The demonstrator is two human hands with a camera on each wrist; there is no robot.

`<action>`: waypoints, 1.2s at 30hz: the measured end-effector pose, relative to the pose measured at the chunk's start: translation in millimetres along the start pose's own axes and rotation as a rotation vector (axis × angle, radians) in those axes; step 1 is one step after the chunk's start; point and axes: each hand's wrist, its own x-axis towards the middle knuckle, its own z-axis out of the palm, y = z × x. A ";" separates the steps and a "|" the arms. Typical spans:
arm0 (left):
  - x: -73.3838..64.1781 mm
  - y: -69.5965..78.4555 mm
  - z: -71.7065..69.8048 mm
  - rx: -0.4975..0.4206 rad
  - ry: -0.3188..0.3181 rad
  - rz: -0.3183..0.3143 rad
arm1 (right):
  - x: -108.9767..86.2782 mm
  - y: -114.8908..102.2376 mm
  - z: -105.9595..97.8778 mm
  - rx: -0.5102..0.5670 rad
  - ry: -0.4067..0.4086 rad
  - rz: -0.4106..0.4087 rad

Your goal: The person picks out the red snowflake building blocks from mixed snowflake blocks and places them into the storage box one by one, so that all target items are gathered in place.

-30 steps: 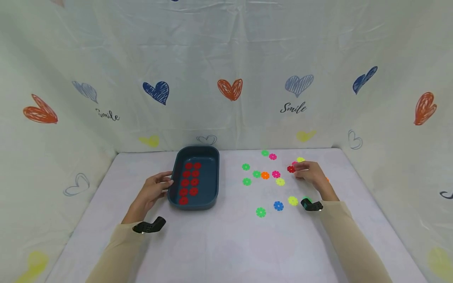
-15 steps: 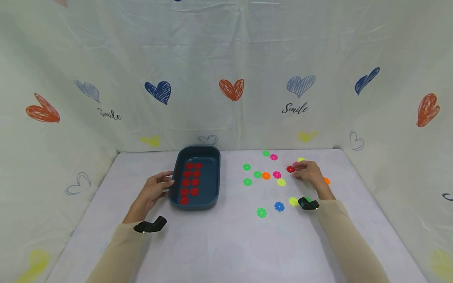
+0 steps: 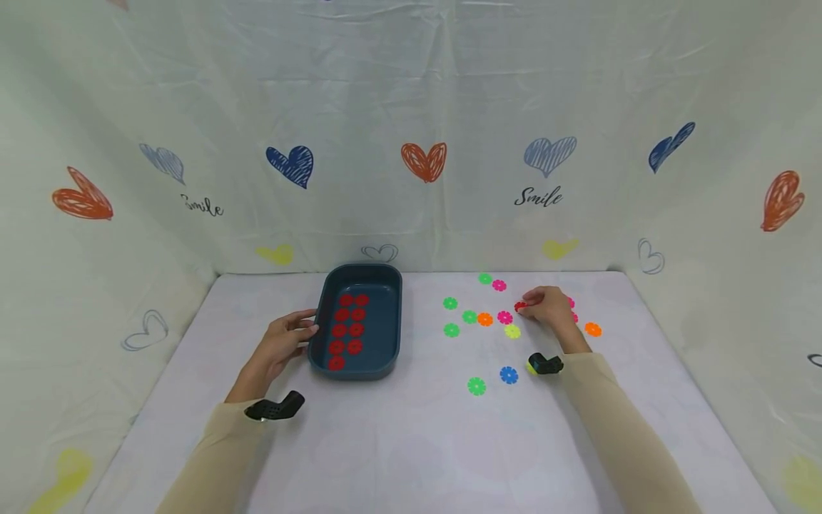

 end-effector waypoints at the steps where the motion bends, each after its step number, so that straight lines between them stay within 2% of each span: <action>1: 0.1 0.1 0.3 0.002 0.001 -0.001 | 1.2 0.2 1.4 -0.001 0.006 -0.003; 11: 1.4 0.7 2.4 0.009 0.010 -0.020 | 1.8 -1.6 7.4 -0.037 0.026 0.000; 19: 0.9 0.8 1.0 0.004 -0.001 0.004 | -2.5 -3.1 3.1 0.003 0.018 -0.010; 26: 0.3 0.1 -1.7 -0.010 -0.012 0.010 | -5.9 -6.9 0.3 -0.025 0.045 -0.014; 36: 0.7 -0.9 -1.0 -0.005 -0.009 0.016 | -2.1 -4.2 0.0 -0.023 0.007 -0.010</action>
